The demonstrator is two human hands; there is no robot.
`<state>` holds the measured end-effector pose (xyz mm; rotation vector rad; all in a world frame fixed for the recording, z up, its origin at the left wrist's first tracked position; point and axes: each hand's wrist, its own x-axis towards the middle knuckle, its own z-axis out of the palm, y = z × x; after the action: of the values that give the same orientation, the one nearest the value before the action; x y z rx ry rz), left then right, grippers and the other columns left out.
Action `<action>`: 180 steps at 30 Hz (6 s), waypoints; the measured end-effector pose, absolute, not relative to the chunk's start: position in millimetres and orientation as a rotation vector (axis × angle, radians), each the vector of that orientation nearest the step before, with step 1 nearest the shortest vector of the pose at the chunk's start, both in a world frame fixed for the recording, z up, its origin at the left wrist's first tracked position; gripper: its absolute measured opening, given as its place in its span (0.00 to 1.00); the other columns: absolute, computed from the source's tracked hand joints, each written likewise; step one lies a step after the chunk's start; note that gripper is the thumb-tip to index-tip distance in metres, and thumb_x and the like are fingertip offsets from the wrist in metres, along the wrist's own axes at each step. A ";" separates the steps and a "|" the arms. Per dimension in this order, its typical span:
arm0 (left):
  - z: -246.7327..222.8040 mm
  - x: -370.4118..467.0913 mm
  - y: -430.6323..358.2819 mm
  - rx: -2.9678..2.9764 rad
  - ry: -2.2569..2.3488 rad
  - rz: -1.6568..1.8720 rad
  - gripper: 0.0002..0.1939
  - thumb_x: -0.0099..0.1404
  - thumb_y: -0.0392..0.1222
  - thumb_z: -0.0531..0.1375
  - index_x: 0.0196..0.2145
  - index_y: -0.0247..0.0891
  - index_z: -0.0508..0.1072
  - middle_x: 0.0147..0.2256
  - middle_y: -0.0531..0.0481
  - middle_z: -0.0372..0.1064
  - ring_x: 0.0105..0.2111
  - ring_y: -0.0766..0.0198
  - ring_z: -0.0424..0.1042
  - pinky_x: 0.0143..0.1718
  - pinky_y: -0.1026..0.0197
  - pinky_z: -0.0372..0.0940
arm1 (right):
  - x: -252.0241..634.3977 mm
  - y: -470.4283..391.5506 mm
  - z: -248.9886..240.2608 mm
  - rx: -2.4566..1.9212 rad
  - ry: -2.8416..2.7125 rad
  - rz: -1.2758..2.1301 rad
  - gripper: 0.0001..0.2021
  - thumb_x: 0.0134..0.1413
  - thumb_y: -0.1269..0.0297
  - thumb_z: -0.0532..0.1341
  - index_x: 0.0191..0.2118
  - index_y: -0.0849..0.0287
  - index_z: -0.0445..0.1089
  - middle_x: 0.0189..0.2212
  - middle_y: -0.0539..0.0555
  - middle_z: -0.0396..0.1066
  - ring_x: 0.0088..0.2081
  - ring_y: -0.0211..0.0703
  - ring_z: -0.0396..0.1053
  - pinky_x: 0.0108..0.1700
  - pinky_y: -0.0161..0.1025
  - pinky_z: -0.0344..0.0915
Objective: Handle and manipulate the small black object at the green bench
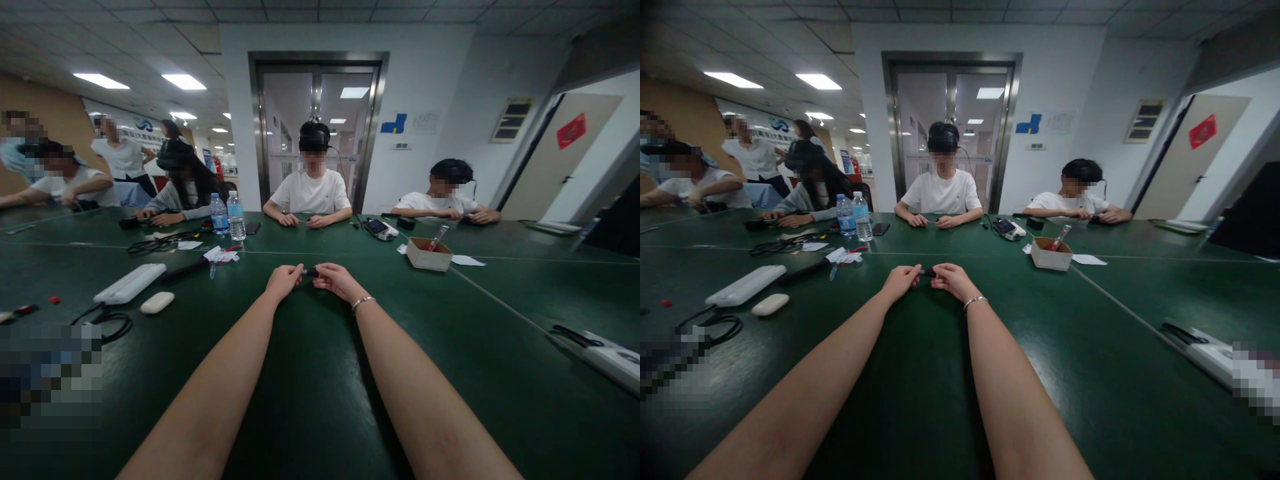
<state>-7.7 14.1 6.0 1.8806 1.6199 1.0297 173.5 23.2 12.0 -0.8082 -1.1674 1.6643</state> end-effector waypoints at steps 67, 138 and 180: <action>4.1 -2.6 21.9 1.588 1.179 1.288 0.22 0.51 0.59 0.58 0.23 0.34 0.70 0.21 0.51 0.65 0.23 0.67 0.63 0.28 0.63 0.58 | 175.1 23.7 11.7 -0.793 -1.142 1.662 0.02 0.56 0.74 0.59 0.36 0.66 0.67 0.25 0.55 0.70 0.23 0.38 0.71 0.29 0.36 0.73; 1.2 1.8 23.1 1.612 1.151 1.249 0.13 0.56 0.45 0.56 0.36 0.35 0.69 0.24 0.52 0.65 0.24 0.68 0.63 0.27 0.65 0.57 | 174.7 25.1 10.7 -0.852 -1.156 1.647 0.02 0.53 0.74 0.62 0.32 0.65 0.66 0.20 0.52 0.67 0.20 0.36 0.68 0.27 0.35 0.73; -4.6 -0.8 27.5 1.668 1.128 1.239 0.14 0.56 0.46 0.57 0.37 0.34 0.69 0.29 0.49 0.69 0.27 0.66 0.66 0.32 0.63 0.60 | 174.3 24.2 12.1 -0.855 -1.166 1.655 0.01 0.56 0.76 0.58 0.34 0.67 0.66 0.23 0.55 0.69 0.21 0.37 0.70 0.27 0.34 0.72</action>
<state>-0.8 27.5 -4.6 1.6676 1.1283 1.2392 174.3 24.2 12.1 -0.8552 -1.1659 1.6547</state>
